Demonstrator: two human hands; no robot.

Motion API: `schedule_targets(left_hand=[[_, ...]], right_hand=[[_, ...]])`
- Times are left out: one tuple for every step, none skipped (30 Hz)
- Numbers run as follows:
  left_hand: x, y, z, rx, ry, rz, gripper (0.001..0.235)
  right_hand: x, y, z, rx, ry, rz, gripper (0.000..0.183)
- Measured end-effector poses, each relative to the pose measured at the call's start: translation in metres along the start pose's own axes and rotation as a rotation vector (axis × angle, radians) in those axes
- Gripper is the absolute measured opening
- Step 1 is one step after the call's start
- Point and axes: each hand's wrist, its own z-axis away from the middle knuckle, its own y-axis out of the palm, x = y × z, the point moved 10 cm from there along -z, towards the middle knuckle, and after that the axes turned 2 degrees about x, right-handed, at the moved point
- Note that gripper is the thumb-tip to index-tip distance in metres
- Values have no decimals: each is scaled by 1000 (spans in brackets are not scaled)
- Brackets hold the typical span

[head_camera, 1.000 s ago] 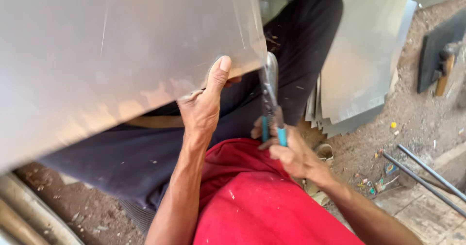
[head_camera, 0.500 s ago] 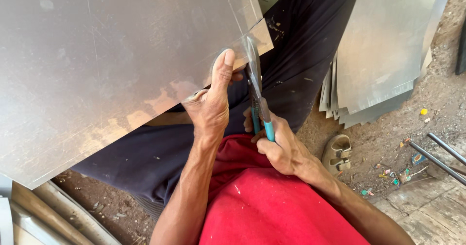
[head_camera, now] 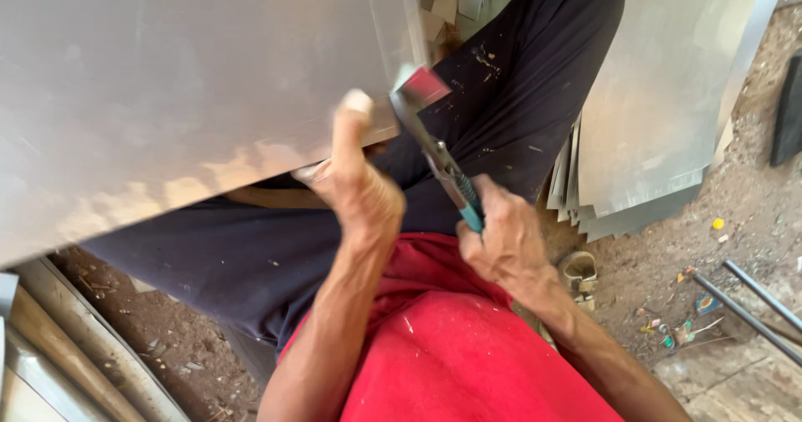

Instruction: The person uses hand shears to cut small rectangular pieces from the edge of a large metal sheet while sitting on the floor.

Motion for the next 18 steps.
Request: schedule_targets(left_hand=[[6, 3, 4, 16, -32, -27, 36], [13, 7, 10, 28, -62, -54, 37], [19, 12, 15, 41, -92, -81, 38], [26, 22, 17, 56, -111, -96, 39], [30, 30, 16, 71, -129, -111, 40], [29, 31, 14, 77, -147, -135, 41], [28, 34, 11, 145, -180, -101, 42], [25, 33, 10, 219, -229, -75, 43], [21, 31, 11, 293, -278, -49, 44], [8, 16, 9, 285, -272, -139, 43], [-10, -3, 4, 277, -266, -228, 43], [-27, -41, -8, 104, -322, -501, 40], [-68, -71, -15, 42, -233, -882, 25], [-109, -104, -26, -229, -74, -515, 19], [-111, -105, -33, -191, -38, -456, 17], [-110, -109, -35, -167, -7, -395, 16], [-109, -114, -37, -143, 25, -334, 16], [-110, -123, -36, -133, 65, -277, 16]], right_hand=[[2, -5, 2, -14, -83, -67, 20], [5, -10, 5, -24, -168, -133, 19], [9, -13, 8, -33, -253, -200, 18], [4, -14, 11, -38, -234, -233, 18], [1, -11, 19, -44, -214, -266, 18], [-3, -6, 21, -37, -193, -304, 17], [-6, -2, 16, -23, -176, -314, 16], [-12, 3, 17, -12, -139, -329, 15], [-18, 6, 18, 0, -102, -345, 15], [-20, 8, 16, 16, -105, -288, 16], [-22, 8, 7, 33, -107, -231, 18], [-24, 6, 2, 38, -110, -174, 20], [-25, 11, 2, 70, -107, -175, 18], [-25, 14, -2, 103, -112, -173, 17], [-24, 19, -3, 137, -117, -170, 16], [-27, 23, 1, 169, -76, -275, 16], [-26, 30, 6, 201, -34, -379, 17], [-23, 38, 11, 249, 1, -479, 18]])
